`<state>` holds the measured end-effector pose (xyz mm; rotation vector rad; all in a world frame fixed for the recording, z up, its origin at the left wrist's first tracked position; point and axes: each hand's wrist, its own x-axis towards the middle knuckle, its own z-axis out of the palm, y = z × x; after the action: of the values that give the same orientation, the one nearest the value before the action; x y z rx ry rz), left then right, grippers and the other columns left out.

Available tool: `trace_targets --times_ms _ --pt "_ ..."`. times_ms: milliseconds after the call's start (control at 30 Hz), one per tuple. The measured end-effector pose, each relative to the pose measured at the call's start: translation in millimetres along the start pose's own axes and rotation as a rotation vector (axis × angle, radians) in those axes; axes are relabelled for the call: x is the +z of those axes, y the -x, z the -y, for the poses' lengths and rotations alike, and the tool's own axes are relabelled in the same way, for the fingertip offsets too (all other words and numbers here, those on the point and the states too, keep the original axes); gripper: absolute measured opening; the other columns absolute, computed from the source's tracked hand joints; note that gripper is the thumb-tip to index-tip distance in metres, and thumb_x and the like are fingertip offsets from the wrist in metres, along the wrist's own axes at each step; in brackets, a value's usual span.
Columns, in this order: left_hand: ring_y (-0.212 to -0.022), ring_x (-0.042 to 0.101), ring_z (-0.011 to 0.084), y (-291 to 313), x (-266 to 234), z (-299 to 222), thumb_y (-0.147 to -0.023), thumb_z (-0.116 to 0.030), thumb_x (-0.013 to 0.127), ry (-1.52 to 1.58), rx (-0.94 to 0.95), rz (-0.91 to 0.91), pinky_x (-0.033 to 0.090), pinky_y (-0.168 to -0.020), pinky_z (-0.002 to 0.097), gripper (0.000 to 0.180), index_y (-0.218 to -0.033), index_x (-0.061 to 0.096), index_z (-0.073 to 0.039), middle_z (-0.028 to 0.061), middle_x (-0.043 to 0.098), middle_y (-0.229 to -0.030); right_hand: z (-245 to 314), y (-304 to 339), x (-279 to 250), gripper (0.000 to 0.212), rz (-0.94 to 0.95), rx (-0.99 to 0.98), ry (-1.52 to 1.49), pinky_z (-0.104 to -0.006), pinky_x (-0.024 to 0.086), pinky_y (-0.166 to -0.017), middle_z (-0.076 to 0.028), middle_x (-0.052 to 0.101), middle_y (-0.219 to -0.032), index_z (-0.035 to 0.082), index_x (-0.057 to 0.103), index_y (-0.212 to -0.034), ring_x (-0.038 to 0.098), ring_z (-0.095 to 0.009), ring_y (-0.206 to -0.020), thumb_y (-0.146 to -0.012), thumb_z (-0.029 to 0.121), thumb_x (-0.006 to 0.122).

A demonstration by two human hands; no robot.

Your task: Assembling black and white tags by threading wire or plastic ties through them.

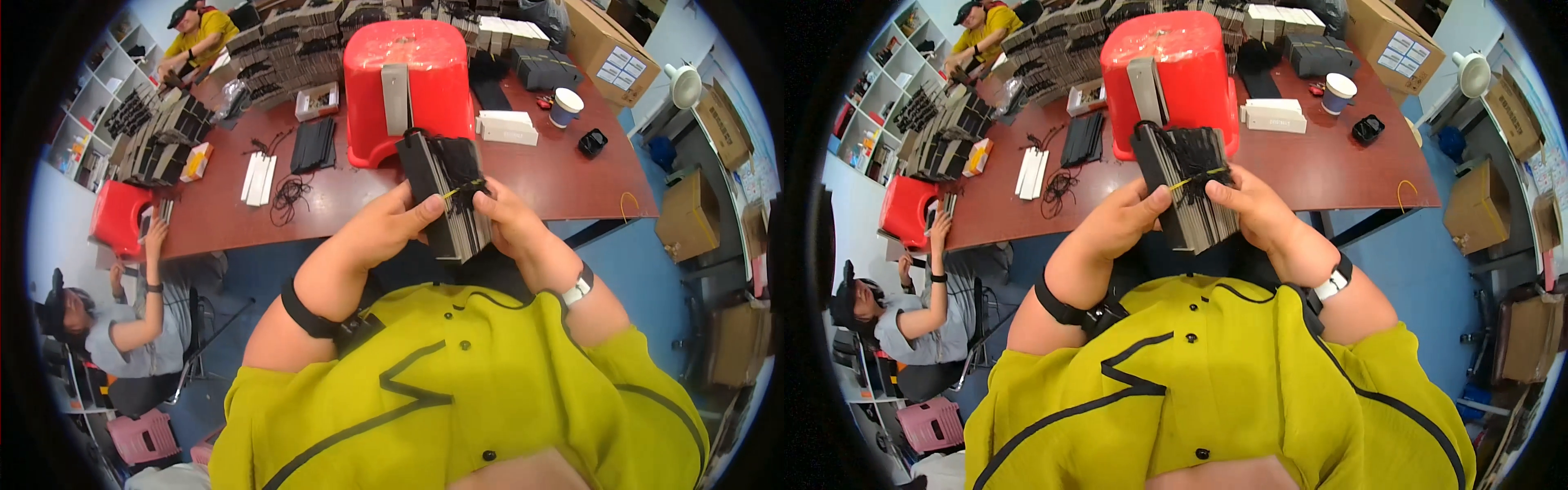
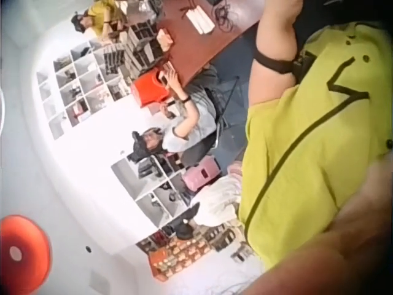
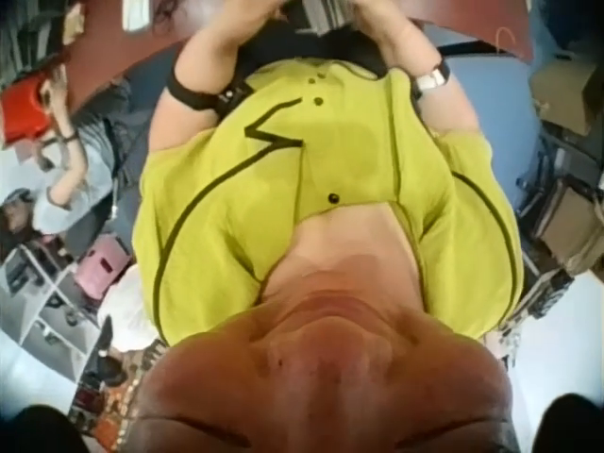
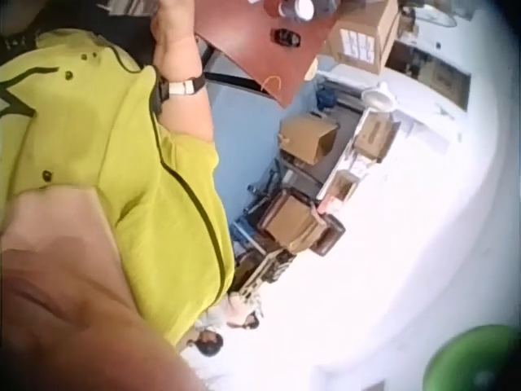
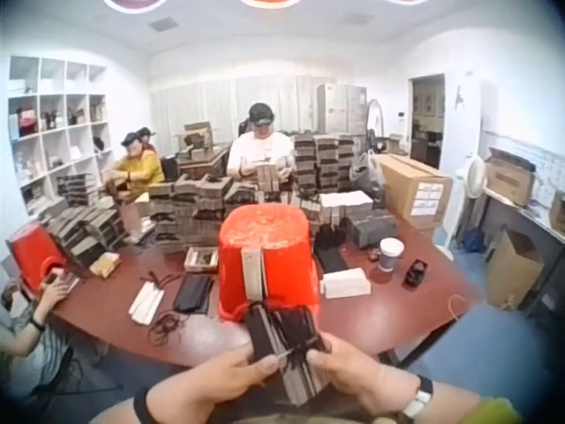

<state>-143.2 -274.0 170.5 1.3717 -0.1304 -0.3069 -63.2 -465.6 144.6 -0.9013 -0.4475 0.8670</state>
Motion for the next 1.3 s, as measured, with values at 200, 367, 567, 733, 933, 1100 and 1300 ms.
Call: trace_targets --times_ms 200,367,567,733,933,1100,1300 --pt "-0.082 0.054 0.0094 -6.0 -26.8 34.8 -0.087 -0.031 0.064 -0.364 0.262 -0.123 0.046 -0.072 0.0255 0.042 -0.117 0.053 -0.003 0.0017 0.059 -0.095 -34.6 2.1 -1.3 0.045 0.023 0.081 -0.263 -0.0356 0.052 -0.081 -0.010 0.063 -0.106 0.000 0.053 -0.116 0.063 -0.022 -0.094 -0.077 0.011 0.071" --pt "-0.074 0.056 0.0084 -21.3 -26.8 8.2 -0.080 -0.027 0.071 -0.169 0.035 -0.335 0.045 -0.066 0.0216 0.037 -0.100 0.058 0.001 0.0033 0.061 -0.085 -37.9 -5.7 -9.1 0.039 -0.122 0.012 -0.174 -0.0365 0.054 -0.079 -0.011 0.063 -0.103 0.001 0.054 -0.115 0.064 -0.023 -0.090 -0.078 0.003 0.066" --pt "-0.069 0.058 0.0085 -58.0 -28.3 17.6 -0.079 -0.028 0.072 -0.200 -0.081 -0.359 0.046 -0.063 0.0222 0.032 -0.093 0.059 -0.002 0.0013 0.061 -0.081 -26.1 -8.2 -37.1 0.041 -0.092 0.143 -0.191 -0.0405 0.053 -0.081 -0.011 0.063 -0.102 0.000 0.053 -0.114 0.063 -0.024 -0.092 -0.076 0.007 0.066" --pt "-0.061 0.057 0.0085 -94.0 -13.7 9.2 -0.076 -0.027 0.076 -0.208 -0.001 -0.421 0.044 -0.054 0.0207 0.031 -0.083 0.055 -0.006 0.0014 0.059 -0.073 -18.1 -11.7 -64.6 0.064 -0.150 -0.014 -0.052 -0.0395 0.050 -0.087 -0.015 0.053 -0.120 0.003 0.034 -0.131 0.058 -0.027 -0.104 -0.077 0.011 0.068" --pt "-0.058 0.054 0.0116 -146.0 11.8 3.9 -0.070 -0.030 0.078 -0.535 -0.080 -0.447 0.042 -0.050 0.0246 0.039 -0.083 0.055 -0.002 0.0053 0.057 -0.068 -8.7 -16.1 -133.2 0.122 -0.346 -0.397 0.861 -0.0382 0.024 -0.109 -0.021 0.021 -0.146 0.009 -0.009 -0.145 0.025 -0.033 -0.135 -0.065 0.033 0.080" --pt "-0.062 0.057 0.0187 -179.2 8.6 30.0 -0.071 -0.029 0.075 -0.408 -0.273 -0.427 0.045 -0.054 0.0312 0.042 -0.089 0.058 0.004 0.0109 0.060 -0.074 2.0 -24.4 -141.8 0.133 -0.019 -0.402 0.759 -0.0337 0.018 -0.110 -0.017 0.016 -0.150 0.011 -0.008 -0.146 0.018 -0.027 -0.139 -0.055 0.042 0.085" --pt "-0.057 0.053 0.0136 -180.2 20.9 26.7 -0.077 -0.024 0.073 -0.169 -0.259 -0.405 0.043 -0.052 0.0252 0.027 -0.086 0.057 -0.004 0.0043 0.056 -0.070 6.8 -20.5 -141.8 0.123 0.016 -0.271 0.490 -0.0311 0.021 -0.108 -0.014 0.026 -0.146 0.010 0.005 -0.147 0.026 -0.023 -0.134 -0.058 0.037 0.084"
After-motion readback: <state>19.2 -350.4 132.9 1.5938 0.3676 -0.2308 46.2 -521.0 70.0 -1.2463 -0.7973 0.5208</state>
